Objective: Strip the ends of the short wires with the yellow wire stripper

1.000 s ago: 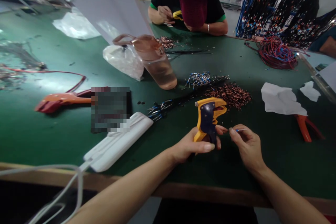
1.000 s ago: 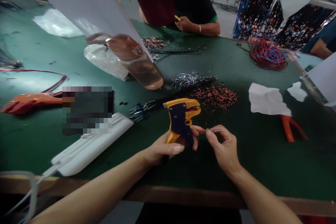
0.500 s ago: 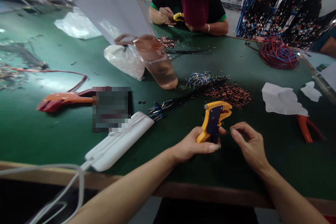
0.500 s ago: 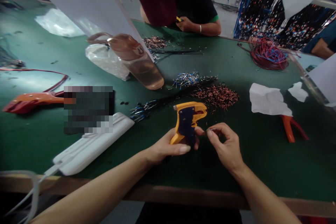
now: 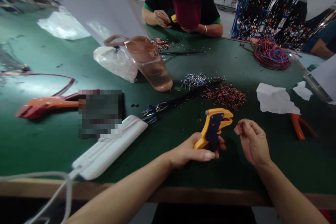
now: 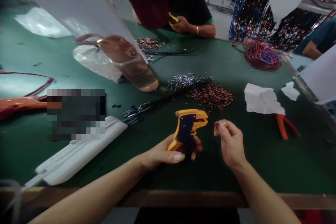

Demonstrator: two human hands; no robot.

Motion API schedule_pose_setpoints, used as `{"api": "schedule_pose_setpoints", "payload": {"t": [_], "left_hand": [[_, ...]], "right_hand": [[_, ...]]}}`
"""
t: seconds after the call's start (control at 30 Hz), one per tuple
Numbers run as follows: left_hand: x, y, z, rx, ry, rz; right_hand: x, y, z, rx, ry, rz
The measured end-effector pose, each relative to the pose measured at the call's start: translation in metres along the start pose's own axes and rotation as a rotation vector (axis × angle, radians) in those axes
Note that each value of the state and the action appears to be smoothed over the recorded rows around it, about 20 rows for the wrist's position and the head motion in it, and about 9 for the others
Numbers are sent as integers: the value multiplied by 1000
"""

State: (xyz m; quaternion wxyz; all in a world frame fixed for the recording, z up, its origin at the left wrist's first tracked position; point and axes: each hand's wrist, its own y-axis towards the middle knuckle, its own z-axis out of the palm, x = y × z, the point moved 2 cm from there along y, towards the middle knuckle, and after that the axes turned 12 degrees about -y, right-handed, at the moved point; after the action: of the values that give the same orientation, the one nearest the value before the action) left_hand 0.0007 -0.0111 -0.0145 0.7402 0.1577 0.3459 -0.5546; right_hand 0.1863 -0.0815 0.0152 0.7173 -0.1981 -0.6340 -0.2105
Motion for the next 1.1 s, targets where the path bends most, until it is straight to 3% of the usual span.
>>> {"api": "schedule_pose_setpoints", "payload": {"t": [0.47,1.1], "left_hand": [[-1,-3,9,42,6,-37],[-4,-3,12,-24,119,-53]], "right_hand": [[0,-2,8,28,118,200],[-1,-5,8,98,44,256]]}}
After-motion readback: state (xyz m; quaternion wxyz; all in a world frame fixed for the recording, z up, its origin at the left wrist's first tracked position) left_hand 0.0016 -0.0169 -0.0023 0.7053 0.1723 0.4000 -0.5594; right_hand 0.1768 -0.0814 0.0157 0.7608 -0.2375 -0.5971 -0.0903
